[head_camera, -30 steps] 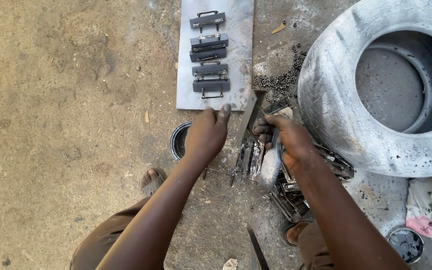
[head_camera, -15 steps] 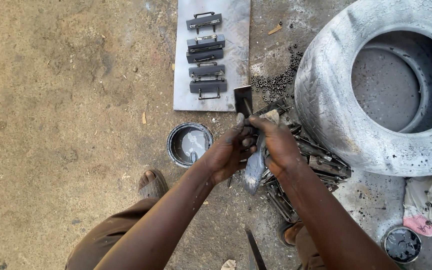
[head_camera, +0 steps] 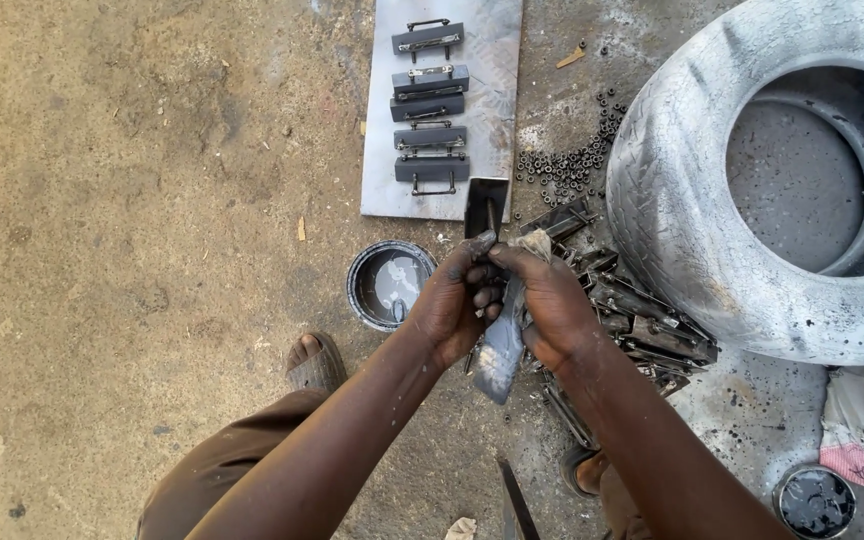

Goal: Painting small metal hinges with black paint using a brush and placing them on a board.

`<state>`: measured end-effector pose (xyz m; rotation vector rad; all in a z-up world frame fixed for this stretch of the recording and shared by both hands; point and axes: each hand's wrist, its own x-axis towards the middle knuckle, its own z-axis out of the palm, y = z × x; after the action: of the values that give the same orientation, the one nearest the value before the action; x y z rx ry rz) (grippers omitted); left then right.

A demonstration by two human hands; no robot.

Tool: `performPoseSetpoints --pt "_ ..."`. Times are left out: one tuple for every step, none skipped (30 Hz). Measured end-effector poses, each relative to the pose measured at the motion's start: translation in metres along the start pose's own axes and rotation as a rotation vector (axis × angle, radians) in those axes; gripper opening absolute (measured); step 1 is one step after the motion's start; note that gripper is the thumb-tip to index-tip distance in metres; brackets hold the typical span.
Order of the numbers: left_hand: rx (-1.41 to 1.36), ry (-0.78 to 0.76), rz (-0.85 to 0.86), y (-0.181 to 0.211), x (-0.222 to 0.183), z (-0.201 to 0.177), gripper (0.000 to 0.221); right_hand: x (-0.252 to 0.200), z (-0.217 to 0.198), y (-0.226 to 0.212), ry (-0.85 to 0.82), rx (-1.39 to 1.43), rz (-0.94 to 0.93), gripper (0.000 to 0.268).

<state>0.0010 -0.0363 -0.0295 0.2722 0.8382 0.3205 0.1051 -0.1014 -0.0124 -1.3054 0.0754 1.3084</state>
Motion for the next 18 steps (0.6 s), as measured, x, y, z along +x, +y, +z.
performPoseSetpoints --pt "-0.001 0.002 -0.001 0.0 -0.007 0.001 0.035 -0.006 0.005 -0.006 0.0 -0.001 0.002 0.013" --pt "0.018 0.017 -0.025 0.002 -0.015 0.003 0.039 -0.011 0.01 -0.011 -0.01 -0.039 0.006 0.012" --pt "0.038 0.032 -0.049 0.003 -0.022 0.004 0.043 -0.016 0.016 -0.017 -0.021 -0.078 0.009 0.011" --pt "0.037 0.032 -0.049 0.006 -0.023 0.005 0.043 -0.016 0.016 -0.018 -0.02 -0.079 0.01 0.011" --pt "0.073 0.019 -0.071 0.009 -0.025 0.006 0.047 -0.015 0.016 -0.018 -0.033 -0.117 -0.021 0.013" --pt "0.108 0.006 -0.095 0.012 -0.027 0.006 0.05 -0.015 0.016 -0.018 -0.044 -0.155 -0.051 0.014" --pt "0.107 0.007 -0.096 0.013 -0.027 0.005 0.05 -0.017 0.015 -0.018 -0.043 -0.155 -0.049 0.014" --pt "0.118 0.01 -0.109 0.014 -0.026 0.004 0.052 -0.017 0.016 -0.018 -0.036 -0.169 -0.053 0.013" --pt "0.13 0.013 -0.121 0.016 -0.025 0.003 0.054 -0.018 0.016 -0.018 -0.028 -0.182 -0.057 0.013" --pt "0.128 0.015 -0.119 0.015 -0.027 0.003 0.054 -0.017 0.016 -0.018 -0.031 -0.183 -0.056 0.013" --pt "0.118 0.028 -0.109 0.015 -0.028 0.004 0.051 -0.017 0.015 -0.018 -0.065 -0.238 -0.04 0.014" --pt "0.108 0.041 -0.1 0.014 -0.029 0.005 0.047 -0.016 0.015 -0.019 -0.099 -0.292 -0.024 0.015" --pt "0.107 0.042 -0.098 0.016 -0.028 0.006 0.047 -0.016 0.016 -0.017 -0.1 -0.293 -0.024 0.015" --pt "0.068 0.054 -0.096 0.017 -0.027 0.006 0.044 -0.017 0.016 -0.014 -0.112 -0.313 -0.021 0.015" --pt "0.028 0.067 -0.093 0.018 -0.026 0.007 0.041 -0.017 0.017 -0.012 -0.123 -0.333 -0.018 0.016" --pt "0.027 0.07 -0.094 0.018 -0.024 0.006 0.041 -0.015 0.016 -0.01 -0.124 -0.334 -0.015 0.016" --pt "0.049 0.082 -0.066 0.017 -0.023 0.004 0.042 -0.013 0.015 -0.008 -0.128 -0.341 -0.02 0.017" --pt "0.07 0.096 -0.036 0.018 -0.021 0.003 0.042 -0.01 0.015 -0.006 -0.135 -0.349 -0.025 0.018"
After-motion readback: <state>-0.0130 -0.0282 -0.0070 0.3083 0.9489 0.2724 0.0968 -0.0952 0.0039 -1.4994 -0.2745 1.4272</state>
